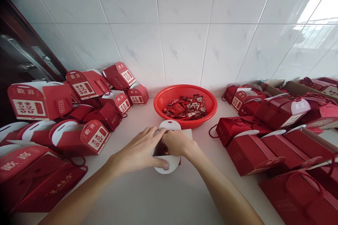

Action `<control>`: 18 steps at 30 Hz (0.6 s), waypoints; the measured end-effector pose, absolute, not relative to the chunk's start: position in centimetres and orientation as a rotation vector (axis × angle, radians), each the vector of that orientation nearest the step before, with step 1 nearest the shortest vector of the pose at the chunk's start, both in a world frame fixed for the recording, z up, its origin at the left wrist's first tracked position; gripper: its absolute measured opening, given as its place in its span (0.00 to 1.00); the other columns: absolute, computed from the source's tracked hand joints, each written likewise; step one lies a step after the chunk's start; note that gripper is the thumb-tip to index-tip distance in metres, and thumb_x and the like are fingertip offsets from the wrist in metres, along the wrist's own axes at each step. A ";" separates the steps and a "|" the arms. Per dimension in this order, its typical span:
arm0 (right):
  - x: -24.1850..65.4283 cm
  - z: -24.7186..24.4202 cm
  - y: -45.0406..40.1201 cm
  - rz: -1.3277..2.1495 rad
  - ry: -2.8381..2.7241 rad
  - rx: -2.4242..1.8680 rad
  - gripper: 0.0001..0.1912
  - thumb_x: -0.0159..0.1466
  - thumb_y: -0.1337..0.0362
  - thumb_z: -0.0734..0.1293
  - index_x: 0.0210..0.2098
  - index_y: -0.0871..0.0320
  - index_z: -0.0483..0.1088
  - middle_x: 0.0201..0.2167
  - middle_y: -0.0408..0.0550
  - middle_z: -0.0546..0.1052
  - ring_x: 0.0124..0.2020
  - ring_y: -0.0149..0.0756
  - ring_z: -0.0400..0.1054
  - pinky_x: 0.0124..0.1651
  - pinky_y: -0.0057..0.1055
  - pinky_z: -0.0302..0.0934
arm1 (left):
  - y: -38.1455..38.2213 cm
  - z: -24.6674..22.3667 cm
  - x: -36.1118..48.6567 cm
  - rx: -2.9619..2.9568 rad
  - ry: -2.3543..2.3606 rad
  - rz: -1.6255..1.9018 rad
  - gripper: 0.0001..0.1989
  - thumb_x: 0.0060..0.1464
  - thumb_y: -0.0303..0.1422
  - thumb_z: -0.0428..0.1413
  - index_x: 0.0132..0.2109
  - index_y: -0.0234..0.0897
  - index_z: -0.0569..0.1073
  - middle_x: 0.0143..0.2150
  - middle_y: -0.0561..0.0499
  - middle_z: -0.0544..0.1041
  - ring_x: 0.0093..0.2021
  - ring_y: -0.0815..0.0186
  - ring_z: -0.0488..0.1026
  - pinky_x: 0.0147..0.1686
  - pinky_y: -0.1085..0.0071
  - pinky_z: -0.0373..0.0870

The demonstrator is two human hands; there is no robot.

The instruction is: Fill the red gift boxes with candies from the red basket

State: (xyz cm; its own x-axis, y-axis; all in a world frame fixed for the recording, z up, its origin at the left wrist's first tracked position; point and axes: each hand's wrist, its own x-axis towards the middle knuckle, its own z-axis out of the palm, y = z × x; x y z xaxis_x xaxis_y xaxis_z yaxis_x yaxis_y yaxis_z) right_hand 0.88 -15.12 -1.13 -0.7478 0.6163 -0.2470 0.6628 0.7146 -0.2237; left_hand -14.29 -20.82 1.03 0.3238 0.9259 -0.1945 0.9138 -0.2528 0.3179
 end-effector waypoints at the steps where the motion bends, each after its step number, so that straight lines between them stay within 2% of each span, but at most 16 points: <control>1: 0.9 -1.2 -15.1 -0.481 2.766 1.032 0.07 0.63 0.71 0.66 0.39 0.60 0.76 0.45 0.52 0.79 0.39 0.38 0.73 0.31 0.29 0.52 | -20.8 1.0 -14.3 2.228 1.629 0.047 0.44 0.40 0.54 0.66 0.62 0.43 0.65 0.54 0.42 0.69 0.57 0.46 0.66 0.55 0.56 0.65; 6: 1.1 -1.1 -15.1 -0.577 2.693 1.044 0.05 0.62 0.68 0.66 0.33 0.60 0.75 0.37 0.50 0.79 0.36 0.37 0.72 0.28 0.28 0.52 | -20.9 1.1 -14.2 2.231 1.598 0.062 0.44 0.41 0.53 0.66 0.63 0.43 0.64 0.53 0.42 0.70 0.57 0.46 0.66 0.54 0.57 0.66; 9: 1.0 -1.0 -15.2 -0.505 2.686 1.080 0.07 0.61 0.72 0.66 0.37 0.61 0.75 0.38 0.51 0.79 0.36 0.38 0.72 0.29 0.29 0.52 | -20.9 1.2 -14.1 2.221 1.611 0.040 0.43 0.41 0.53 0.66 0.62 0.43 0.65 0.54 0.42 0.69 0.57 0.47 0.66 0.55 0.56 0.65; 13: 0.6 -1.0 -15.5 -0.414 2.696 1.120 0.12 0.60 0.73 0.66 0.44 0.62 0.74 0.42 0.54 0.79 0.41 0.42 0.73 0.34 0.30 0.56 | -20.8 1.3 -14.1 2.222 1.616 0.041 0.44 0.41 0.53 0.66 0.63 0.42 0.65 0.54 0.42 0.70 0.57 0.47 0.66 0.56 0.57 0.65; 18: 0.6 -1.1 -15.5 -0.415 2.703 1.084 0.13 0.60 0.73 0.66 0.45 0.62 0.73 0.43 0.56 0.79 0.44 0.47 0.74 0.36 0.32 0.57 | -20.8 1.0 -14.2 2.228 1.604 0.048 0.45 0.41 0.54 0.66 0.63 0.42 0.64 0.55 0.41 0.69 0.57 0.47 0.66 0.56 0.56 0.65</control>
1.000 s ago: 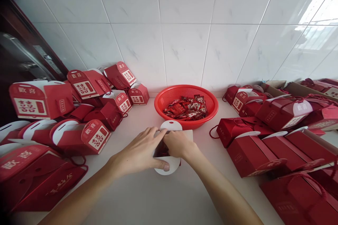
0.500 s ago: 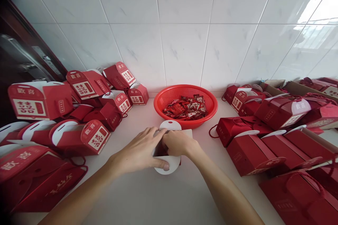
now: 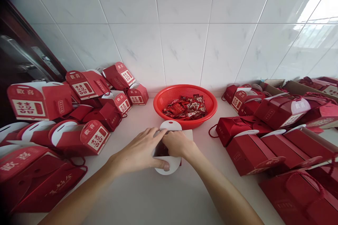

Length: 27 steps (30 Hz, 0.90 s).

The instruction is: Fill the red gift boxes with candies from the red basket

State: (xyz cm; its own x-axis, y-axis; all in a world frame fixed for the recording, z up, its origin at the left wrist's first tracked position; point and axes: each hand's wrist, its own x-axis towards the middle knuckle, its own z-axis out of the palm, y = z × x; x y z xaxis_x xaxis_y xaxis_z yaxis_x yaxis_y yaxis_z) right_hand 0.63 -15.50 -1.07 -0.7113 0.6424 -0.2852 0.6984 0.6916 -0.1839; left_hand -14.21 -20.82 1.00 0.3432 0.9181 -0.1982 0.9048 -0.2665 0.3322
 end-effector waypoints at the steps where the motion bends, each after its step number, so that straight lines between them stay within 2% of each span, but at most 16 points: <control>1: 0.7 -1.1 -15.4 -0.412 2.709 1.072 0.13 0.60 0.73 0.67 0.45 0.62 0.73 0.43 0.56 0.79 0.44 0.47 0.74 0.36 0.32 0.57 | -20.8 0.9 -14.3 2.230 1.604 0.053 0.45 0.41 0.55 0.66 0.63 0.43 0.65 0.56 0.41 0.69 0.57 0.47 0.66 0.55 0.56 0.65; 6: 0.8 -1.2 -15.3 -0.417 2.728 1.038 0.11 0.61 0.71 0.68 0.43 0.62 0.73 0.42 0.55 0.79 0.43 0.46 0.74 0.36 0.32 0.57 | -20.7 0.5 -14.5 2.223 1.615 0.062 0.46 0.40 0.56 0.65 0.64 0.45 0.64 0.57 0.41 0.68 0.59 0.45 0.65 0.55 0.55 0.66; 12: 0.7 -1.4 -15.5 -0.410 2.724 1.067 0.13 0.61 0.71 0.67 0.46 0.62 0.73 0.43 0.56 0.79 0.44 0.46 0.74 0.37 0.32 0.59 | -20.7 0.7 -14.4 2.217 1.602 0.055 0.46 0.40 0.54 0.66 0.65 0.45 0.62 0.57 0.42 0.69 0.59 0.46 0.65 0.56 0.55 0.65; 17: 1.2 -1.1 -15.0 -0.436 2.737 1.027 0.13 0.60 0.74 0.66 0.44 0.62 0.74 0.44 0.55 0.78 0.41 0.43 0.73 0.35 0.30 0.57 | -20.7 0.6 -14.4 2.215 1.601 0.077 0.48 0.40 0.55 0.65 0.65 0.45 0.61 0.58 0.42 0.68 0.59 0.45 0.65 0.55 0.55 0.65; 22: 2.2 -0.4 -14.5 -0.484 2.689 1.084 0.12 0.59 0.75 0.63 0.40 0.60 0.74 0.36 0.52 0.78 0.34 0.38 0.71 0.29 0.29 0.52 | -20.4 0.4 -14.6 2.231 1.573 0.093 0.41 0.40 0.55 0.65 0.59 0.44 0.66 0.54 0.43 0.70 0.56 0.46 0.67 0.52 0.56 0.67; 27: 1.8 -0.7 -14.6 -0.393 2.736 1.076 0.14 0.61 0.76 0.61 0.41 0.62 0.75 0.37 0.53 0.78 0.35 0.38 0.71 0.30 0.29 0.52 | -20.3 0.2 -14.7 2.234 1.575 0.112 0.44 0.40 0.55 0.66 0.62 0.44 0.64 0.56 0.43 0.70 0.57 0.46 0.67 0.53 0.56 0.66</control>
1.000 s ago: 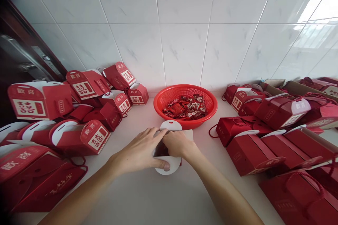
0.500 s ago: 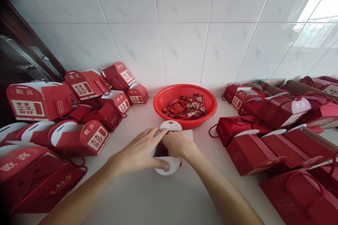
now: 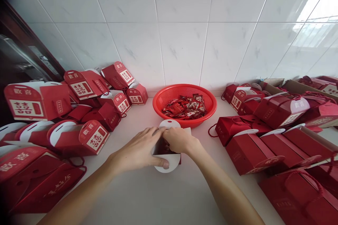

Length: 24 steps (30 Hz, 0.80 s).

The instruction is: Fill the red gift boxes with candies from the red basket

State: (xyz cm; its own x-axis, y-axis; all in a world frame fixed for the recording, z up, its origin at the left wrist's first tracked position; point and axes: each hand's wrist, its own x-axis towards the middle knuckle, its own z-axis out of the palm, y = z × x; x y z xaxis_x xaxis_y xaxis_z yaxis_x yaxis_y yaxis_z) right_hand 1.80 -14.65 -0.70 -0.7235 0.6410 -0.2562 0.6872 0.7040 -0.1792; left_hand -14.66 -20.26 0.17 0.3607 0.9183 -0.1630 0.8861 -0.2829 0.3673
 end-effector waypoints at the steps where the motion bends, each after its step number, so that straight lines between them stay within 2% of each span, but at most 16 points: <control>1: 1.7 -0.8 -14.7 -0.387 2.739 1.074 0.14 0.61 0.77 0.60 0.42 0.63 0.75 0.38 0.54 0.78 0.35 0.38 0.71 0.31 0.29 0.53 | -20.3 0.2 -14.7 2.232 1.577 0.113 0.45 0.40 0.55 0.66 0.63 0.45 0.64 0.57 0.43 0.70 0.58 0.46 0.66 0.54 0.56 0.66; 8: 1.6 -0.8 -14.7 -0.430 2.726 1.078 0.15 0.61 0.77 0.61 0.43 0.63 0.75 0.40 0.55 0.78 0.34 0.37 0.70 0.30 0.29 0.53 | -20.3 0.3 -14.6 2.221 1.575 0.111 0.49 0.40 0.54 0.66 0.67 0.46 0.60 0.58 0.43 0.70 0.59 0.46 0.66 0.55 0.55 0.65; 15: 1.8 -1.0 -14.6 -0.633 2.778 0.946 0.14 0.59 0.78 0.60 0.37 0.60 0.75 0.41 0.49 0.78 0.33 0.33 0.68 0.28 0.27 0.52 | -20.4 0.4 -14.5 2.203 1.588 0.094 0.52 0.40 0.54 0.66 0.69 0.46 0.56 0.59 0.42 0.69 0.60 0.45 0.65 0.55 0.54 0.65; 19: 2.4 -0.4 -14.6 -0.573 2.791 1.043 0.13 0.63 0.75 0.60 0.38 0.60 0.75 0.38 0.49 0.78 0.30 0.32 0.67 0.27 0.27 0.50 | -20.3 0.4 -14.4 2.226 1.577 0.105 0.47 0.40 0.53 0.66 0.66 0.46 0.61 0.57 0.43 0.71 0.58 0.46 0.67 0.54 0.55 0.65; 24: 4.0 1.7 -14.7 -0.703 2.958 1.070 0.17 0.62 0.76 0.62 0.46 0.57 0.76 0.38 0.48 0.80 0.35 0.36 0.71 0.33 0.28 0.58 | -20.3 0.4 -14.4 2.218 1.565 0.138 0.44 0.40 0.51 0.67 0.63 0.44 0.65 0.56 0.43 0.72 0.57 0.45 0.67 0.53 0.54 0.66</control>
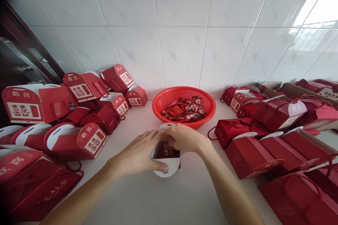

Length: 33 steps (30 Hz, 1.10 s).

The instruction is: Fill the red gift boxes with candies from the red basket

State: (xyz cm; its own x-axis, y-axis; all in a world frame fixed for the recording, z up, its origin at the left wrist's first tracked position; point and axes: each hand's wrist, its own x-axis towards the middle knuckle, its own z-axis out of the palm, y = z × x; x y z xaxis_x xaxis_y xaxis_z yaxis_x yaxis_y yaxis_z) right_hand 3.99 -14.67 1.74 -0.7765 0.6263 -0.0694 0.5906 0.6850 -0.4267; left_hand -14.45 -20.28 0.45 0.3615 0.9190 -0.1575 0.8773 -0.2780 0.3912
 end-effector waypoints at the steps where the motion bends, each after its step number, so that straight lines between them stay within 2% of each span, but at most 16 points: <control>1: 4.4 2.2 -14.7 0.671 -2.753 -0.995 0.18 0.62 0.76 0.62 0.46 0.56 0.76 0.38 0.47 0.80 0.34 0.36 0.72 0.34 0.28 0.59 | -20.3 0.4 -14.4 2.202 1.575 0.136 0.44 0.40 0.50 0.67 0.63 0.45 0.65 0.56 0.43 0.72 0.57 0.44 0.67 0.53 0.54 0.66; 4: 5.6 3.0 -14.8 0.648 -2.599 -0.994 0.16 0.62 0.75 0.62 0.45 0.56 0.76 0.36 0.47 0.81 0.34 0.37 0.74 0.35 0.29 0.61 | -20.4 0.3 -14.4 2.162 1.607 0.133 0.48 0.39 0.52 0.67 0.66 0.46 0.62 0.57 0.41 0.71 0.58 0.42 0.66 0.53 0.51 0.66; 7: 7.0 3.4 -14.6 0.633 -2.498 -1.043 0.11 0.63 0.71 0.63 0.42 0.57 0.76 0.38 0.48 0.82 0.38 0.40 0.76 0.39 0.31 0.64 | -20.5 0.1 -14.5 2.159 1.599 0.182 0.54 0.38 0.53 0.67 0.70 0.49 0.57 0.58 0.41 0.71 0.59 0.39 0.65 0.53 0.50 0.66; 14: 8.9 3.9 -14.7 0.668 -2.365 -1.054 0.08 0.65 0.63 0.65 0.39 0.54 0.77 0.38 0.46 0.82 0.40 0.41 0.76 0.41 0.33 0.68 | -20.3 -0.3 -14.7 2.186 1.598 0.236 0.57 0.36 0.54 0.67 0.71 0.46 0.57 0.56 0.39 0.72 0.57 0.38 0.67 0.52 0.49 0.67; 19: 9.6 1.7 -15.5 0.634 -2.285 -1.075 0.11 0.65 0.60 0.65 0.45 0.54 0.75 0.42 0.49 0.81 0.42 0.43 0.76 0.42 0.36 0.69 | -20.4 0.1 -14.5 2.185 1.645 0.101 0.60 0.38 0.61 0.63 0.73 0.41 0.52 0.56 0.35 0.70 0.57 0.36 0.67 0.53 0.47 0.66; 22: 9.9 -0.6 -16.1 0.600 -2.111 -1.090 0.16 0.64 0.58 0.67 0.50 0.53 0.72 0.48 0.51 0.79 0.44 0.43 0.76 0.45 0.39 0.70 | -20.9 0.7 -14.3 2.221 1.652 0.061 0.55 0.47 0.64 0.54 0.73 0.38 0.52 0.57 0.33 0.70 0.57 0.37 0.67 0.53 0.47 0.65; 25: 9.6 -2.9 -16.8 0.656 -1.935 -1.067 0.15 0.64 0.54 0.68 0.47 0.53 0.71 0.42 0.49 0.80 0.41 0.40 0.75 0.44 0.37 0.70 | -21.0 0.9 -14.6 2.263 1.649 0.068 0.46 0.53 0.62 0.49 0.70 0.39 0.60 0.56 0.34 0.72 0.56 0.39 0.69 0.51 0.49 0.67; 28: 8.8 -4.6 -17.3 0.751 -1.770 -1.035 0.15 0.65 0.50 0.67 0.40 0.55 0.71 0.37 0.48 0.79 0.38 0.39 0.75 0.39 0.33 0.68 | -20.4 0.3 -15.1 2.278 1.665 0.177 0.35 0.55 0.57 0.52 0.63 0.44 0.70 0.52 0.39 0.76 0.54 0.43 0.73 0.47 0.55 0.71; 30: 8.2 -5.3 -17.6 0.803 -1.684 -1.001 0.17 0.65 0.48 0.66 0.37 0.56 0.71 0.35 0.49 0.79 0.36 0.38 0.74 0.38 0.32 0.67 | -19.8 -0.4 -15.5 2.274 1.660 0.321 0.29 0.55 0.52 0.55 0.60 0.46 0.73 0.48 0.43 0.79 0.51 0.47 0.76 0.44 0.59 0.73; 33: 7.4 -5.8 -18.0 0.839 -1.611 -0.946 0.19 0.66 0.47 0.65 0.37 0.57 0.72 0.35 0.49 0.78 0.36 0.38 0.73 0.39 0.32 0.67 | -19.2 -1.5 -16.1 2.249 1.628 0.611 0.23 0.54 0.44 0.57 0.57 0.45 0.75 0.48 0.45 0.80 0.50 0.53 0.77 0.46 0.61 0.73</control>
